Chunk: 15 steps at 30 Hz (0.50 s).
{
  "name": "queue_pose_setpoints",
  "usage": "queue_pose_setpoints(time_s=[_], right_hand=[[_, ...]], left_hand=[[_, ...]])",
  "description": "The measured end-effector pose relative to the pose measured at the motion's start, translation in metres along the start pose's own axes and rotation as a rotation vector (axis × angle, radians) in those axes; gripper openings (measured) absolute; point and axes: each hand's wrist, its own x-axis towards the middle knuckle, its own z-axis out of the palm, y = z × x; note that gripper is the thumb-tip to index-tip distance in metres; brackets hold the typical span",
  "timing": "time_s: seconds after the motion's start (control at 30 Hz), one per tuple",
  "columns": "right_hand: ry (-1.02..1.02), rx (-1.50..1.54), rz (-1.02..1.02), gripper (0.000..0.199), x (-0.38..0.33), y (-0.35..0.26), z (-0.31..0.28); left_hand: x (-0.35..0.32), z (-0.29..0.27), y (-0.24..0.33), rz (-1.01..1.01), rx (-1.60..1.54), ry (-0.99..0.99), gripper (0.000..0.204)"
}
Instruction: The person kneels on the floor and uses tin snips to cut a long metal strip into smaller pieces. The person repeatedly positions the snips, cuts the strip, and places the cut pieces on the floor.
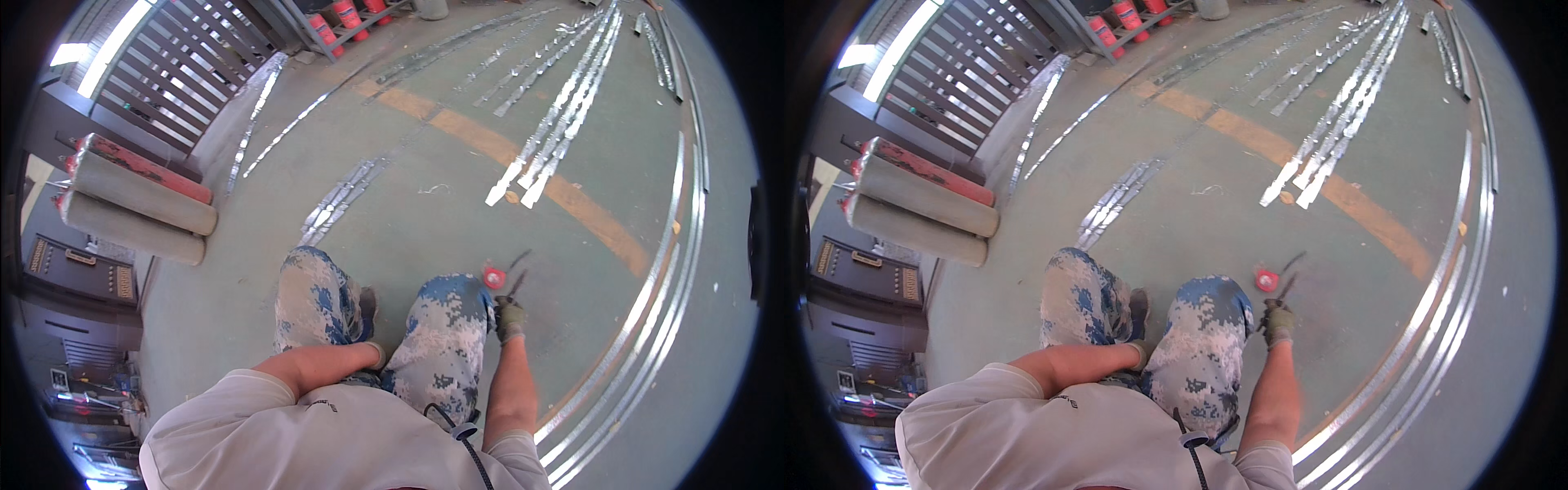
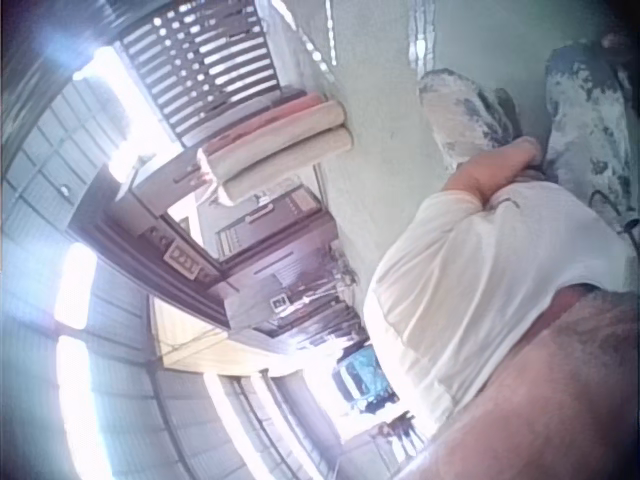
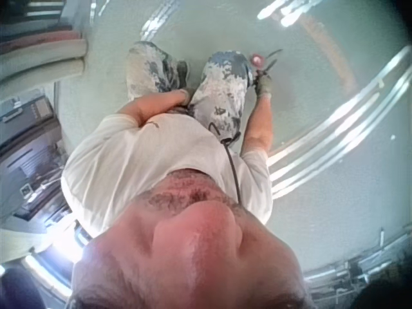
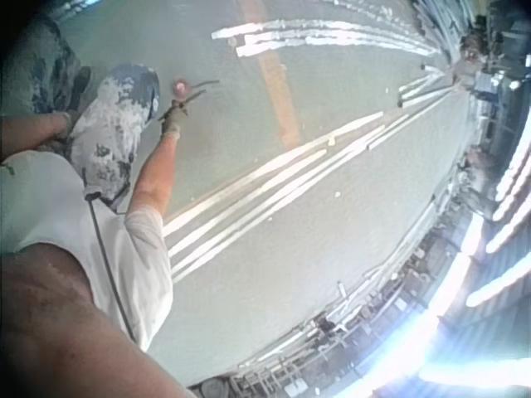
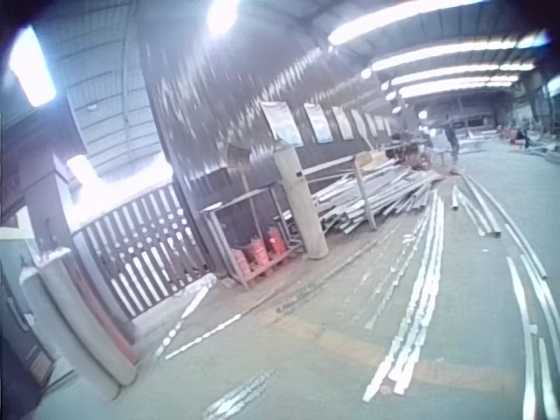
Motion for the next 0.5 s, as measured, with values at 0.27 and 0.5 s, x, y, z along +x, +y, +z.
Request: queue_pose_setpoints(time_s=[0.27,0.5], right_hand=[[0.035,-0.382,0.146,0.019,-0.113,0.048,-0.08],[-0.405,-1.425,-0.138,0.034,-0.184,0.352,-0.212]], left_hand=[[0.044,0.003,0.002,0.099,0.223,-0.099,0.047],[0.075,-0.005,0.018,0.256,0.482,-0.184,0.045]])
